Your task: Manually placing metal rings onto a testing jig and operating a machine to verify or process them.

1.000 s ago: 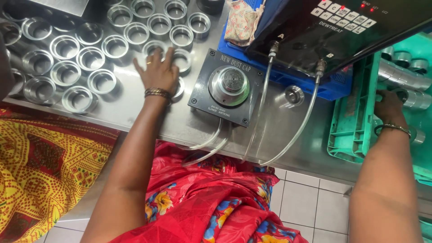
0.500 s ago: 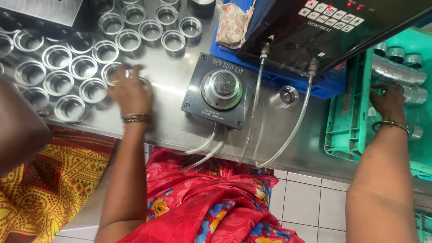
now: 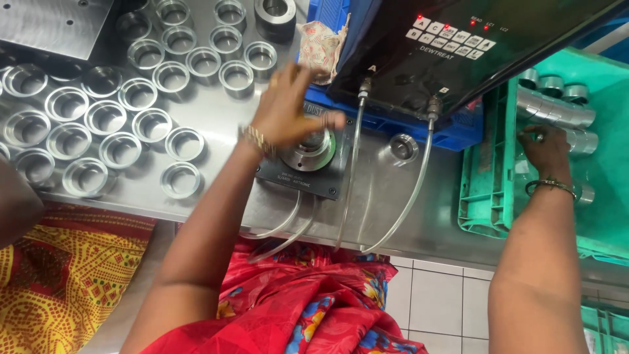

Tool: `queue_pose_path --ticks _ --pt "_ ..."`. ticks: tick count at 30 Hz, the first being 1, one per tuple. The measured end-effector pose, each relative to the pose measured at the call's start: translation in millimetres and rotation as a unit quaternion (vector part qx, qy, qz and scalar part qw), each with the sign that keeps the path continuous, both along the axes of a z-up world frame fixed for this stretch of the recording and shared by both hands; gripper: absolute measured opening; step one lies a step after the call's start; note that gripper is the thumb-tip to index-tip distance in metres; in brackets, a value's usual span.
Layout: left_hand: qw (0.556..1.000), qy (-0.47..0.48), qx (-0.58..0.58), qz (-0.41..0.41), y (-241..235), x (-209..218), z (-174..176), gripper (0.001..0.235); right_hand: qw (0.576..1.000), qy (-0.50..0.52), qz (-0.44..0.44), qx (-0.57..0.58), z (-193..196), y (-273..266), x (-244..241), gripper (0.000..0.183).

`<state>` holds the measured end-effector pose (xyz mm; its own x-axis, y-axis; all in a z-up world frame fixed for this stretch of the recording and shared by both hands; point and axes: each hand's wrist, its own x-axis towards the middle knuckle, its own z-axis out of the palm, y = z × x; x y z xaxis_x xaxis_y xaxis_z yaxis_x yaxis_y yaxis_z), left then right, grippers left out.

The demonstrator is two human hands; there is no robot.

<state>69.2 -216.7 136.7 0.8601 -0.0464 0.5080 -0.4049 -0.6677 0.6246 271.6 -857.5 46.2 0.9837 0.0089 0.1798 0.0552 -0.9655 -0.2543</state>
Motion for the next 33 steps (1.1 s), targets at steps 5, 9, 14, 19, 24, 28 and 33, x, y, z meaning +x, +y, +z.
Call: queue_pose_path --ticks 5,9,14,19,24,28,33 --pt "0.988 0.118 0.076 0.064 -19 -49 2 0.1 1.0 -0.011 0.004 -0.005 6 11 -1 0.031" --pt "0.988 0.122 0.078 0.053 -6 -58 -10 0.098 1.0 -0.016 0.002 0.005 9 17 -6 0.03" --pt "0.995 0.025 0.078 -0.05 7 -56 -14 0.089 0.999 -0.04 0.032 -0.005 0 6 -1 0.029" --pt "0.994 0.051 0.1 0.009 -1 -56 -1 0.088 0.999 -0.029 0.009 0.031 17 29 -14 0.03" --pt "0.996 0.063 0.055 0.034 -5 -55 11 0.073 1.0 -0.02 0.01 0.017 10 17 -4 0.028" --pt "0.998 -0.026 0.032 0.055 15 -52 22 0.072 0.999 -0.026 0.029 0.011 8 18 -11 0.027" --pt "0.981 -0.065 -0.062 0.173 86 -27 -43 0.063 0.999 0.001 -0.006 0.037 21 30 -17 0.033"
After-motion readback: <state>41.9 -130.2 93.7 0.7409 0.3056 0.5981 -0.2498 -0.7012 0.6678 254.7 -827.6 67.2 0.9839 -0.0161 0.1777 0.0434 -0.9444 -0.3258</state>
